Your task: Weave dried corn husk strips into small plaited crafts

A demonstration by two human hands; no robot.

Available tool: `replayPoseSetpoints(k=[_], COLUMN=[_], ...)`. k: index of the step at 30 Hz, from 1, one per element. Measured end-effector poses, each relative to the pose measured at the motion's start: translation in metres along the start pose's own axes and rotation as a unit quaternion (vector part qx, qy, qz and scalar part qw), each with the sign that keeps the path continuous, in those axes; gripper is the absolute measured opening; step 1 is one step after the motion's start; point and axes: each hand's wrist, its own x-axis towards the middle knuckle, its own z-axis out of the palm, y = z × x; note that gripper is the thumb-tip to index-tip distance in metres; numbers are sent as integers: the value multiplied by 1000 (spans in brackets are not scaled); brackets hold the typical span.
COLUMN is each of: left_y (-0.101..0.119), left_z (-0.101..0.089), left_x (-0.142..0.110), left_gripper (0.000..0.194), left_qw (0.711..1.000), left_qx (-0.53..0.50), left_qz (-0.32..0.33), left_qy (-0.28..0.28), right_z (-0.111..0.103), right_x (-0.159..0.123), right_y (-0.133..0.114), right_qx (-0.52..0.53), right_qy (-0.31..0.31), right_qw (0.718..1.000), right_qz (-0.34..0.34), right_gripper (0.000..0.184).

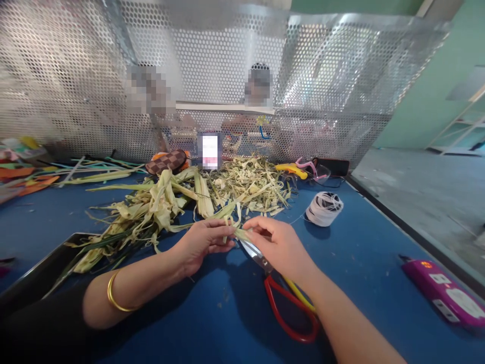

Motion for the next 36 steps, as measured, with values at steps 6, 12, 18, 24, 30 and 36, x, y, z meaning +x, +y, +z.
replayPoseSetpoints(k=[6,12,18,24,30,36], left_y=[0,-1,-2,-2,-5,-13], left_z=[0,1,1,3,3,-4], left_x=[0,0,-1,-3,-2,2], left_gripper=[13,11,11,10,6,25], left_qw=[999,996,992,991,982,943], left_qx=[21,67,101,115,162,287], left_qz=[17,36,53,62,94,167], left_qy=[-19,-38,-47,-39,-28,-33], right_z=[-8,-4,13,17,16,17], right_x=[-1,4,2,-1,-2,-2], right_y=[2,8,3,3,3,3], right_qx=[136,202,210,26,-67,-64], right_qy=[-44,65,85,67,42,31], right_qw=[990,977,974,997,996,996], right_qz=[7,-15,6,18,29,46], right_gripper=[17,15,16,22,25,18])
